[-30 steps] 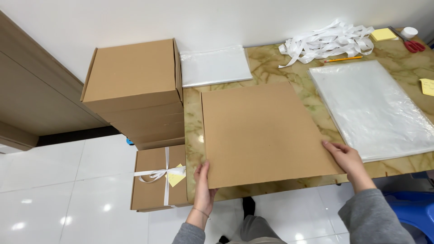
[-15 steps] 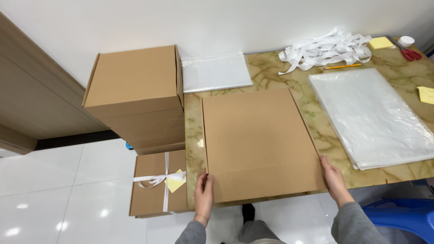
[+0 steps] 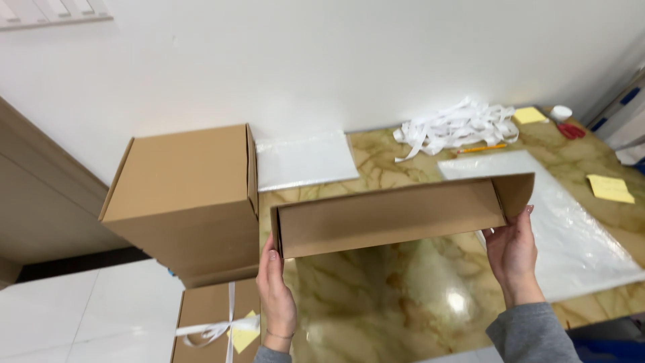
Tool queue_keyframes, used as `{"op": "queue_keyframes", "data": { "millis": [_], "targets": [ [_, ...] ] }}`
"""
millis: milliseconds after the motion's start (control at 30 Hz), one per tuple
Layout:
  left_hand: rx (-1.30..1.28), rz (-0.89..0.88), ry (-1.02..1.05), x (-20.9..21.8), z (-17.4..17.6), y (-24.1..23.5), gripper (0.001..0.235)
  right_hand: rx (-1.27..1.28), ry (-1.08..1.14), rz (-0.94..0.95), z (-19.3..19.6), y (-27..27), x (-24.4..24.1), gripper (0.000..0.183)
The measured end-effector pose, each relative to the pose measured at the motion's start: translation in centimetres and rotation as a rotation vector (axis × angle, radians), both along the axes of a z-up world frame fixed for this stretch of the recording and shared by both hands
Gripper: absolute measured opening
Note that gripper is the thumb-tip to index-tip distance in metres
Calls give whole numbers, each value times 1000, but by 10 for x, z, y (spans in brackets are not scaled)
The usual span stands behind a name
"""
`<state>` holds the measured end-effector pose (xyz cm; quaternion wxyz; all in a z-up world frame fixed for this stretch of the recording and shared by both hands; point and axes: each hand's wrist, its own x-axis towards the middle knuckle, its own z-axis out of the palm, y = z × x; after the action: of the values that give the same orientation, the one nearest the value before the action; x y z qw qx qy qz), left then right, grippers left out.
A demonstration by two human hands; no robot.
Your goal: The person assembles a cardboard box on a marble countertop, then ties a white ribbon around it to form a bow. They also handle a yellow sticky note and a bubble wrap sheet during the process.
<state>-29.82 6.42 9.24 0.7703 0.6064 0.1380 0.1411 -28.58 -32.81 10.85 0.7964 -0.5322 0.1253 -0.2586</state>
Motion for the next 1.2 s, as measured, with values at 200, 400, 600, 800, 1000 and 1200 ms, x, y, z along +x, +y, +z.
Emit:
{"op": "queue_keyframes", "data": {
  "millis": [200,400,600,800,1000,1200],
  "targets": [
    [68,17,-33,31,19,-6,60,-76,-83,-46,14,6,37,64],
    [250,20,-87,39,30,-6,55,-122,-37,-40,-6,-7,65,29],
    [285,73,-223,54,5,-1,48,-176,-82,-43,-13,-27,91,29],
    [318,-105,-377,64,70,3,56,-422,-169,44,46,-6,93,54],
    [415,-97,-307,75,40,0,37,-563,-79,-67,23,3,87,23],
    [240,-173,-323,51,19,2,66,-348,-85,-171,-9,-1,64,48]
  ]
}}
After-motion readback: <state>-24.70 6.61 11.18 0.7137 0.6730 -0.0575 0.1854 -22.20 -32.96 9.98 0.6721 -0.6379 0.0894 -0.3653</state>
